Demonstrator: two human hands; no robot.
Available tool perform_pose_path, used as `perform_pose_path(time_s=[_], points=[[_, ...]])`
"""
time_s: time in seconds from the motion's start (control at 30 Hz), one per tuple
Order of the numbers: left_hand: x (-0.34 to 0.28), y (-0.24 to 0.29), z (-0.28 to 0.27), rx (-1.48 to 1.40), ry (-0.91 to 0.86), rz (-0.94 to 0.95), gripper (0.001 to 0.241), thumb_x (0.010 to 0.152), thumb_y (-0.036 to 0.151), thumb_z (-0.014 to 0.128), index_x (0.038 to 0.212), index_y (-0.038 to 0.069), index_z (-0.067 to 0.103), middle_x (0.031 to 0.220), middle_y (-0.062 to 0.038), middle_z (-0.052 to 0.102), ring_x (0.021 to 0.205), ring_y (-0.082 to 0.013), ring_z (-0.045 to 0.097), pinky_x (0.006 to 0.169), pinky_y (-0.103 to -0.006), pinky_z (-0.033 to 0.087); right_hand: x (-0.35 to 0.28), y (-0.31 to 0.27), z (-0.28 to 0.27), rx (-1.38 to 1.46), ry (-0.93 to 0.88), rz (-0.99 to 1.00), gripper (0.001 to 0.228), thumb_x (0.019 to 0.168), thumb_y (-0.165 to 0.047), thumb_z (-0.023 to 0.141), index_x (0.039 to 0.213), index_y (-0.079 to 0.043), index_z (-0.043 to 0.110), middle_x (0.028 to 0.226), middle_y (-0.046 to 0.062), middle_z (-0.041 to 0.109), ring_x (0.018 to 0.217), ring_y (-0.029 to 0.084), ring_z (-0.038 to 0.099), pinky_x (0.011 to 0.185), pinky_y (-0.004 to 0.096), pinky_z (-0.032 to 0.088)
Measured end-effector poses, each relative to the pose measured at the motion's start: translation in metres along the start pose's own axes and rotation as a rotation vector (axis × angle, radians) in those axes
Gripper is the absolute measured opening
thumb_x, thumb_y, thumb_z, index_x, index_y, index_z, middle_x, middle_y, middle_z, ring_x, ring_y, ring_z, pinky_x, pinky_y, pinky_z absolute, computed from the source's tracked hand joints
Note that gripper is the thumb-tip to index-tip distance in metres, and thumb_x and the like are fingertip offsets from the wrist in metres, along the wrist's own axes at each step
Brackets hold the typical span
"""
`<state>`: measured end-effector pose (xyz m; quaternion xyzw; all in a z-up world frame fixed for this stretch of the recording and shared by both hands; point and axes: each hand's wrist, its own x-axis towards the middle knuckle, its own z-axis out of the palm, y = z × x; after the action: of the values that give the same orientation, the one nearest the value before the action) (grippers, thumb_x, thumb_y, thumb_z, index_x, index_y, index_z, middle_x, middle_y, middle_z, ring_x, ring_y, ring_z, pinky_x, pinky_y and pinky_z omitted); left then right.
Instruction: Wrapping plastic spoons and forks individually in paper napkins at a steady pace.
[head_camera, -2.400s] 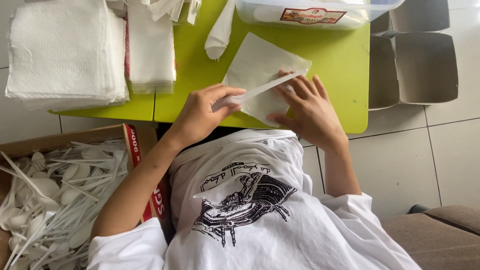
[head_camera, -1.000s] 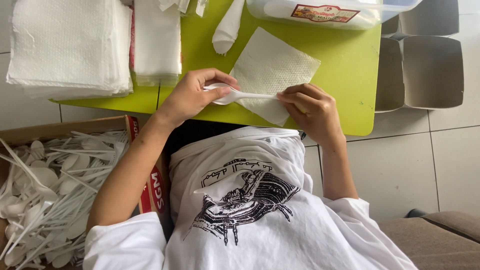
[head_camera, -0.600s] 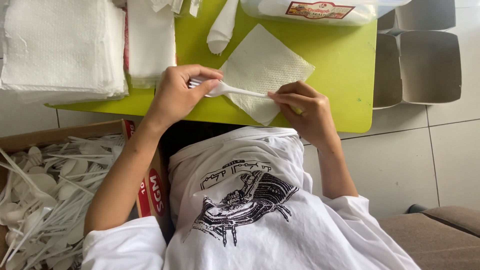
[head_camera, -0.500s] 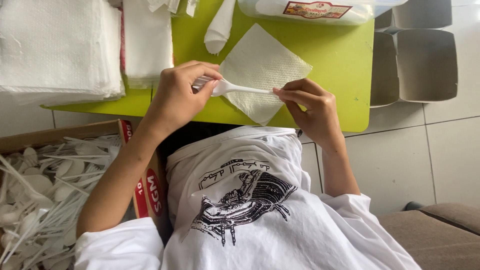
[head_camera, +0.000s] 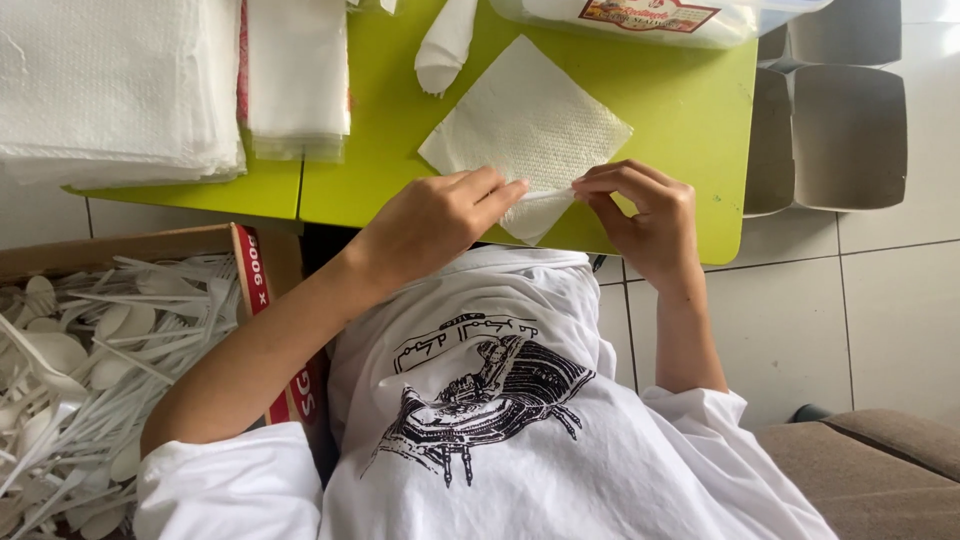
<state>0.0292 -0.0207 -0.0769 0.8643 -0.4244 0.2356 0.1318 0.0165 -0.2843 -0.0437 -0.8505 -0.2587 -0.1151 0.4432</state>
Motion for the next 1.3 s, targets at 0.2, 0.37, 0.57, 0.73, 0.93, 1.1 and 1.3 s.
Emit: perform_pose_path(time_s=[0.2, 0.37, 0.57, 0.73, 0.93, 1.1, 1.3], points=[[0.006, -0.003, -0.001, -0.011, 0.109, 0.058, 0.008, 0.098, 0.006, 0.07, 0.093, 0.012, 0.068, 0.087, 0.001, 0.059, 0.074, -0.0122, 0.065, 0.065, -0.022, 0.055, 0.0, -0.007, -0.003, -0.062, -0.028, -0.038, 0.017, 0.09, 0.018, 0.073, 0.098, 0.005, 0.079, 0.1, 0.021, 0.073, 0.091, 0.038, 0.073, 0.082, 0.049, 0.06], [0.002, -0.004, 0.01, -0.017, 0.118, 0.051, 0.01, 0.1, 0.007, 0.067, 0.093, 0.014, 0.069, 0.089, 0.001, 0.06, 0.077, -0.0122, 0.064, 0.068, -0.0228, 0.055, -0.001, -0.002, -0.007, -0.053, -0.017, -0.057, 0.019, 0.091, 0.02, 0.07, 0.099, 0.005, 0.079, 0.1, 0.022, 0.072, 0.092, 0.039, 0.072, 0.082, 0.05, 0.059], [0.002, -0.005, 0.008, -0.028, 0.14, 0.073, 0.008, 0.1, 0.007, 0.068, 0.096, 0.014, 0.071, 0.089, 0.0, 0.061, 0.08, -0.0146, 0.065, 0.074, -0.0271, 0.055, -0.005, 0.008, -0.005, -0.062, -0.022, -0.1, 0.022, 0.088, 0.018, 0.068, 0.1, 0.003, 0.08, 0.101, 0.021, 0.073, 0.092, 0.039, 0.07, 0.081, 0.049, 0.058], [0.003, -0.004, 0.007, 0.002, 0.157, 0.046, 0.007, 0.099, 0.009, 0.069, 0.098, 0.015, 0.072, 0.09, 0.001, 0.063, 0.085, -0.0135, 0.065, 0.076, -0.0272, 0.053, -0.006, 0.013, -0.006, -0.064, 0.004, -0.092, 0.022, 0.089, 0.016, 0.066, 0.101, 0.004, 0.079, 0.105, 0.02, 0.072, 0.095, 0.037, 0.07, 0.082, 0.047, 0.056], [0.004, -0.006, 0.01, 0.016, 0.181, -0.006, 0.008, 0.094, 0.009, 0.075, 0.094, 0.017, 0.073, 0.087, 0.002, 0.063, 0.083, -0.0135, 0.064, 0.073, -0.0272, 0.052, -0.007, 0.015, -0.006, -0.038, 0.028, -0.111, 0.031, 0.088, 0.02, 0.058, 0.105, 0.005, 0.079, 0.096, 0.022, 0.073, 0.084, 0.037, 0.067, 0.075, 0.047, 0.055], [0.003, -0.006, 0.016, 0.0, 0.181, -0.032, 0.008, 0.092, 0.009, 0.077, 0.093, 0.017, 0.074, 0.085, 0.002, 0.064, 0.082, -0.0142, 0.064, 0.072, -0.0281, 0.053, -0.007, 0.018, -0.005, -0.055, 0.04, -0.12, 0.03, 0.087, 0.02, 0.058, 0.104, 0.006, 0.079, 0.096, 0.022, 0.075, 0.081, 0.036, 0.068, 0.073, 0.047, 0.056], [0.006, -0.003, 0.011, -0.023, 0.168, -0.038, 0.01, 0.09, 0.006, 0.076, 0.093, 0.016, 0.076, 0.084, 0.001, 0.065, 0.081, -0.0151, 0.065, 0.071, -0.0281, 0.054, -0.005, 0.018, -0.004, -0.046, 0.046, -0.12, 0.033, 0.087, 0.021, 0.055, 0.104, 0.006, 0.078, 0.095, 0.021, 0.074, 0.08, 0.038, 0.066, 0.072, 0.049, 0.055]])
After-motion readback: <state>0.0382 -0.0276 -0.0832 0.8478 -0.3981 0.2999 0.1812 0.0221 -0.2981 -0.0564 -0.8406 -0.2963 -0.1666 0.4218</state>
